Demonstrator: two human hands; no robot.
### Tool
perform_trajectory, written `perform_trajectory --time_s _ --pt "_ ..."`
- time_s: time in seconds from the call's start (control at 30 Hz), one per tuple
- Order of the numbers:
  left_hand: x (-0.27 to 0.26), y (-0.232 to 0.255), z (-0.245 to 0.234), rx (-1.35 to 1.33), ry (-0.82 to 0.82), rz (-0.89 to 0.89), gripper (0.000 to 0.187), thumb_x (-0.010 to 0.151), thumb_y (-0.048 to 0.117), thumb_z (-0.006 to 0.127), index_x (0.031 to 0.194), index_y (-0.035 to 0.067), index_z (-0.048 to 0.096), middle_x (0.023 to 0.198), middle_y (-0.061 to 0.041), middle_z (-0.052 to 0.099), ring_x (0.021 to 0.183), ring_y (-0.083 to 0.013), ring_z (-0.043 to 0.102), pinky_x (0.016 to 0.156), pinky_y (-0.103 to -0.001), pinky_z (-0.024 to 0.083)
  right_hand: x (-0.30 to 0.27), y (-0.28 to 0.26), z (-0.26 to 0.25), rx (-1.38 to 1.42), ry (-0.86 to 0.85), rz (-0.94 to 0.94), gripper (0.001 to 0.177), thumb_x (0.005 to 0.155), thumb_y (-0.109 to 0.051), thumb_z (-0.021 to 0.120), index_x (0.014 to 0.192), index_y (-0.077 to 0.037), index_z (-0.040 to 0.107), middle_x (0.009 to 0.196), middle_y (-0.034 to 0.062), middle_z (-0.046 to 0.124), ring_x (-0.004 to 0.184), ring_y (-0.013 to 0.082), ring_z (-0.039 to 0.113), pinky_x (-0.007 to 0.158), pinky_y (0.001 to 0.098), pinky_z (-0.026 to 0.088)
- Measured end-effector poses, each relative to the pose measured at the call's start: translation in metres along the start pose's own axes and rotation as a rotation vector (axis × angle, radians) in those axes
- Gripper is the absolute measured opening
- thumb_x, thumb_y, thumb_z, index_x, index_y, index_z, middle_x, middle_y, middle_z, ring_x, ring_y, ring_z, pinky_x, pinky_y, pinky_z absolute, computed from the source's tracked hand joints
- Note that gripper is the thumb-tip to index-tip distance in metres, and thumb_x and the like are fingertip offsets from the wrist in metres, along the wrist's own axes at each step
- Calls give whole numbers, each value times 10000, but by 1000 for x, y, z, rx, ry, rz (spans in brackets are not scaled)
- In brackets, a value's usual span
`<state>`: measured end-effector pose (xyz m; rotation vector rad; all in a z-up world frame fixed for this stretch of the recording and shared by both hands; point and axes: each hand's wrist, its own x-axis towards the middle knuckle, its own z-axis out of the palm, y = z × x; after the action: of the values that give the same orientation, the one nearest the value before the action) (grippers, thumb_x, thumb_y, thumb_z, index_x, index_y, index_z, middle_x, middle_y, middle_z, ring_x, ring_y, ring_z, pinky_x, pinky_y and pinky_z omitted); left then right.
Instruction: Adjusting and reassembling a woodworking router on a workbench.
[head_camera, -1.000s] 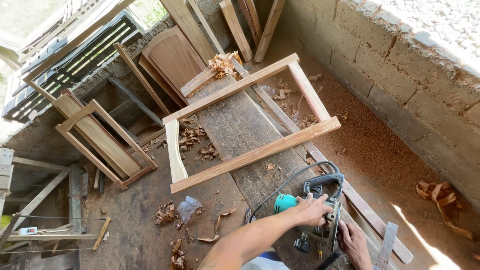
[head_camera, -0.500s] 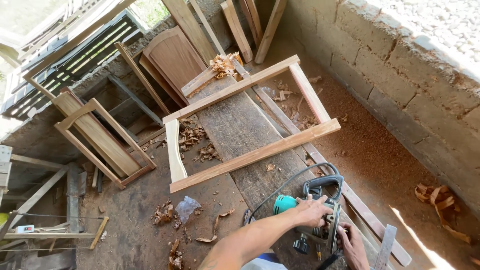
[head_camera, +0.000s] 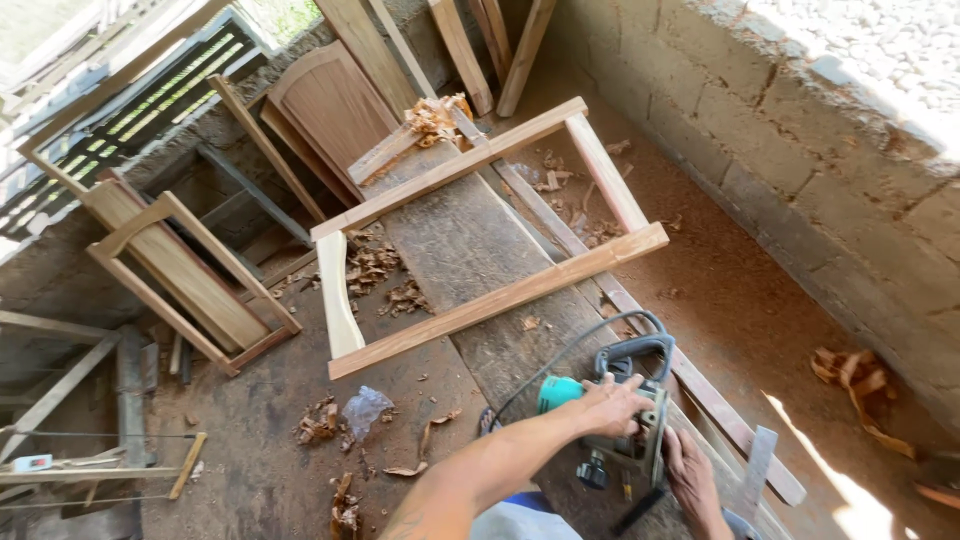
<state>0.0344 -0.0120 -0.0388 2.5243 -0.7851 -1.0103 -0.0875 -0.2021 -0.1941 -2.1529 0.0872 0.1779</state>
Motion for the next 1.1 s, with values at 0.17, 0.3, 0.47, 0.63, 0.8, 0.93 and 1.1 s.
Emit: perform_trajectory --time_s 0.17,0.3,0.47,0.63,0.8,0.93,1.1 --pt "-10 -13 10 -57 23 75 507 718 206 709 1220 274 727 1551 -172 415 1369 -488 442 1022 -799 338 -23 -70 -33 180 151 86 318 965 -295 608 1112 -14 628 971 190 660 897 345 630 783 438 499" --pt "-7 -8 -10 22 -10 19 579 823 259 733 1383 276 588 1669 -136 226 1417 -530 344 1000 -773 367 -7 -76 -39 212 70 107 282 1049 -273 572 986 0 609 899 211 607 851 352 602 783 444 496" --pt "-10 -1 -17 42 -44 -3 553 839 259 738 1368 278 578 1679 -114 227 1438 -534 323 1019 -755 366 -8 -73 -28 153 50 212 264 1093 -275 527 1055 -24 600 951 246 631 920 379 638 801 479 475" --pt "-12 4 -23 18 -56 -36 549 854 247 726 1379 292 572 1685 -104 214 1443 -525 319 1020 -754 368 -19 -123 -67 361 151 -1 345 997 -277 581 1170 14 516 1001 251 651 930 358 646 784 464 500" --pt "-12 8 -28 27 -53 -23 552 847 238 729 1378 294 589 1667 -124 223 1436 -537 305 1022 -742 362 -11 -67 -26 203 -21 208 310 1146 -334 541 1128 -24 550 942 212 645 888 330 635 826 428 509" --pt "-13 5 -28 28 -35 24 568 829 216 722 1377 281 591 1663 -145 250 1421 -530 355 1012 -702 409 -4 -85 -51 175 -118 339 354 1159 -369 510 1103 -51 656 899 204 666 839 329 659 810 425 520" --pt "-14 2 -26 55 -21 34 555 835 219 726 1374 250 599 1654 -145 283 1386 -540 379 1015 -673 413 -10 -87 -60 276 25 -83 337 1056 -302 532 1152 21 515 1000 233 606 912 305 587 794 457 484"
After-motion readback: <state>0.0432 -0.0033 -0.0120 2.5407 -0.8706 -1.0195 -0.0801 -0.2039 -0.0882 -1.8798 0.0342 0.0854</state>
